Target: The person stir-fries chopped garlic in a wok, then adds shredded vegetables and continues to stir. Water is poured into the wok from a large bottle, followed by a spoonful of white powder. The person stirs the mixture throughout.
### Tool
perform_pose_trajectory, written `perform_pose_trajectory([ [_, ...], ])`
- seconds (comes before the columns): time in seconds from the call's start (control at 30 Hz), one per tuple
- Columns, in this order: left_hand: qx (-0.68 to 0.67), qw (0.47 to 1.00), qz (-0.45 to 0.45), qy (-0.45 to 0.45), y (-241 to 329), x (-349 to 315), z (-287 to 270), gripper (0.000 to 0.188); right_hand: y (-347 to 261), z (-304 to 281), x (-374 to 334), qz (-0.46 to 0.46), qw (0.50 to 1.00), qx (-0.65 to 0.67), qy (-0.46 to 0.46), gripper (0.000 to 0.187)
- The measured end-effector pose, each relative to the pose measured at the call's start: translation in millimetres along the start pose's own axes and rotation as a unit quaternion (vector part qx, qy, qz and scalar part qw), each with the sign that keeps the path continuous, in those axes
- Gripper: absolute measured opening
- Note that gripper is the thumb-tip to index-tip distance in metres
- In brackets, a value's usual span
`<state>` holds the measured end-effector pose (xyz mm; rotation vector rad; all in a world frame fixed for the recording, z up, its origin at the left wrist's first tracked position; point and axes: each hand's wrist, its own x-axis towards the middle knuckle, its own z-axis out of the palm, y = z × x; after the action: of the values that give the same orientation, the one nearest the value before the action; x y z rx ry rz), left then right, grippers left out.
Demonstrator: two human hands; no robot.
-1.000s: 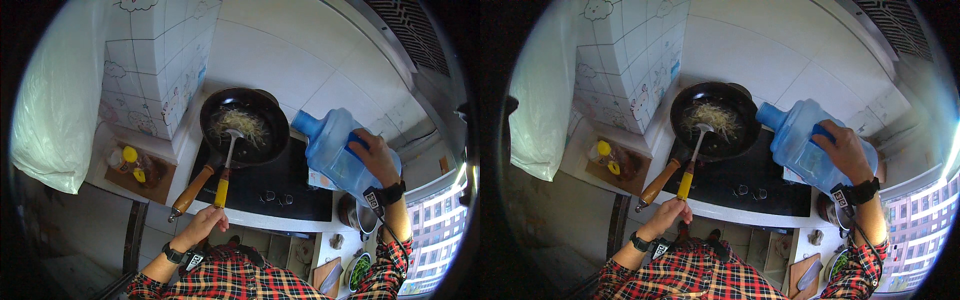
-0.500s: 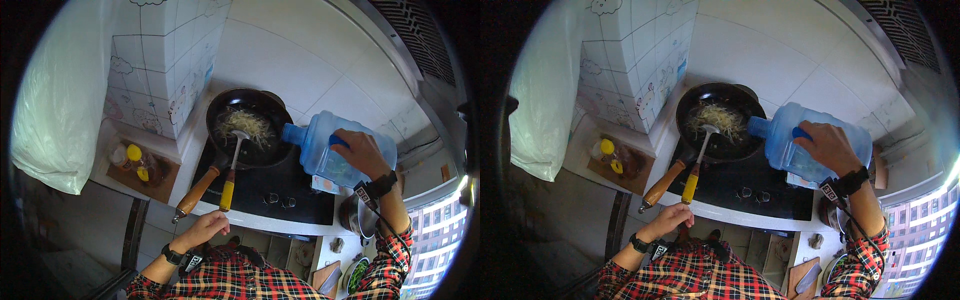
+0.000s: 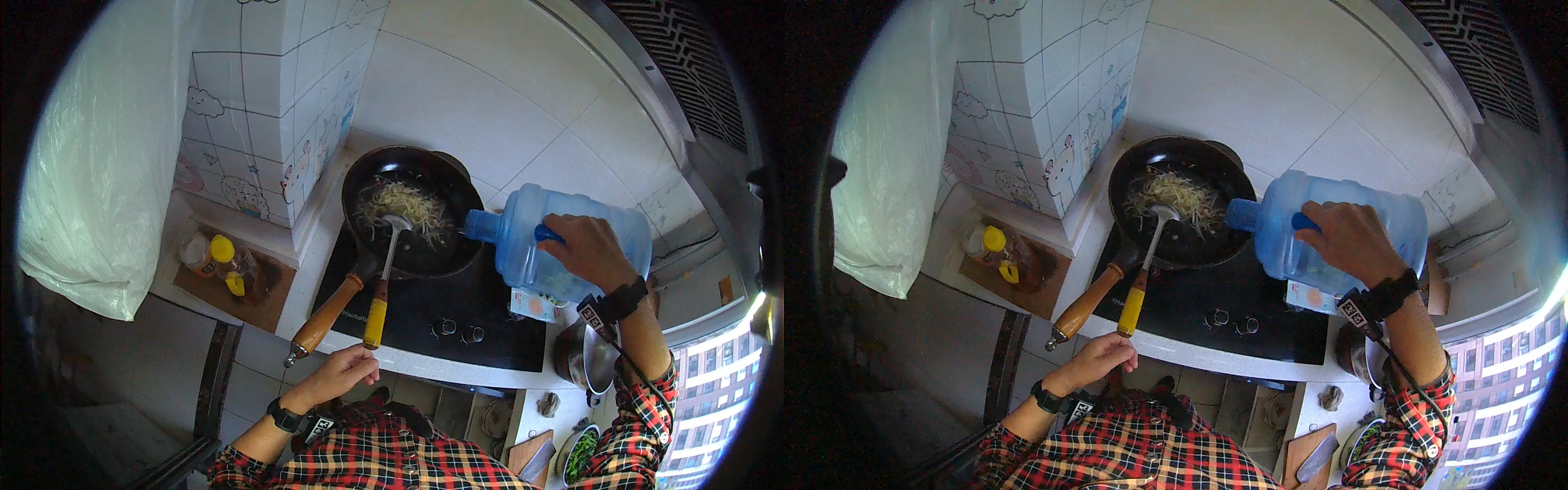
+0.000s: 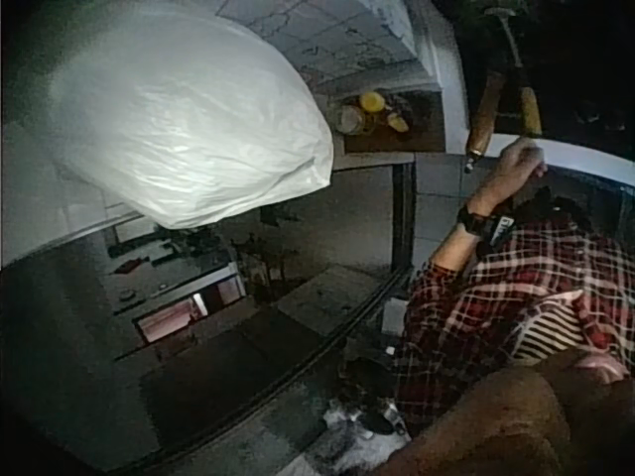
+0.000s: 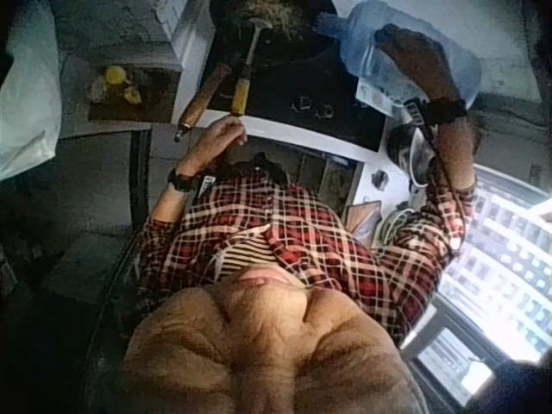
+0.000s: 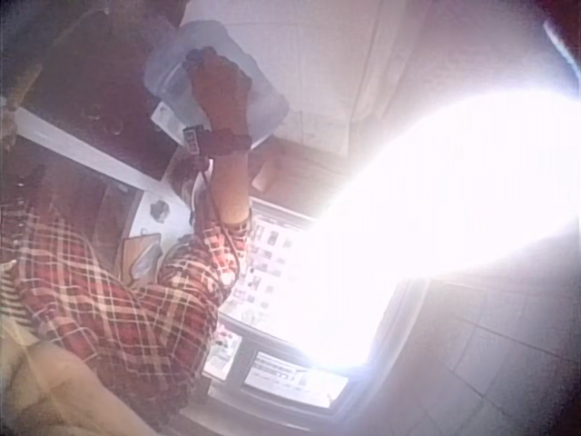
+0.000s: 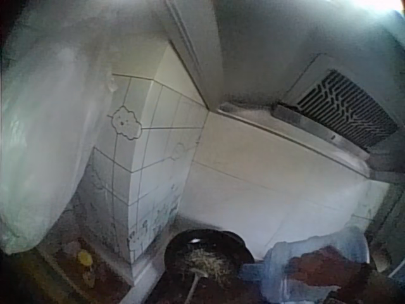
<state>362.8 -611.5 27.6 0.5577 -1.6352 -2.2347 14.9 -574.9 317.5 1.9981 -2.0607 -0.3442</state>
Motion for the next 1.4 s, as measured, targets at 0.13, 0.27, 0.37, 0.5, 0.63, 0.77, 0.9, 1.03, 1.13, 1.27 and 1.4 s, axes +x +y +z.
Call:
perform_pose_trajectory([
  [0.13, 0.002, 1.000, 0.011, 0.002, 1.1, -2.3, 1.2, 0.019, -0.3, -1.6, -2.7, -0.045, 0.998, -0.030, 0.044, 0.026],
  [0.27, 0.005, 1.000, 0.011, 0.001, 3.1, -2.6, 1.7, 0.019, 1.6, -4.0, -6.5, -0.043, 0.998, -0.031, 0.033, 0.026],
  [0.37, 0.006, 1.000, 0.012, -0.002, 4.3, -0.7, 0.6, 0.019, 4.5, -7.0, -9.2, -0.010, 0.999, -0.021, 0.028, 0.026],
  [0.5, 0.009, 1.000, -0.002, -0.005, 6.4, -0.1, 0.6, 0.017, 11.3, -11.2, -15.2, 0.052, 0.998, 0.042, 0.016, 0.025],
  [0.63, 0.014, 1.000, -0.020, -0.005, 9.0, 1.0, 1.4, 0.017, 21.1, -9.1, -21.2, 0.070, 0.993, 0.088, 0.044, 0.028],
  [0.77, 0.018, 0.999, -0.027, -0.007, 9.6, 3.8, 2.4, 0.017, 30.2, -2.7, -25.2, 0.081, 0.980, 0.168, 0.072, 0.030],
  [0.9, 0.005, 1.000, -0.027, -0.012, 7.3, 7.6, 2.2, 0.017, 35.3, 0.5, -28.4, 0.072, 0.975, 0.180, 0.106, 0.029],
  [1.03, -0.004, 1.000, -0.027, -0.015, 5.2, 9.8, 3.2, 0.017, 36.7, -0.1, -30.5, 0.069, 0.974, 0.189, 0.108, 0.028],
  [1.13, -0.008, 1.000, -0.016, -0.018, 5.2, 9.3, 3.3, 0.016, 36.6, -0.9, -30.5, 0.080, 0.976, 0.175, 0.099, 0.028],
  [1.27, -0.005, 1.000, -0.016, -0.017, 4.3, 8.7, 3.6, 0.016, 35.6, -0.6, -29.9, 0.074, 0.975, 0.183, 0.100, 0.027],
  [1.4, -0.005, 1.000, -0.016, -0.015, 2.3, 8.1, 3.3, 0.016, 34.3, -0.9, -29.6, 0.071, 0.978, 0.165, 0.103, 0.026],
])
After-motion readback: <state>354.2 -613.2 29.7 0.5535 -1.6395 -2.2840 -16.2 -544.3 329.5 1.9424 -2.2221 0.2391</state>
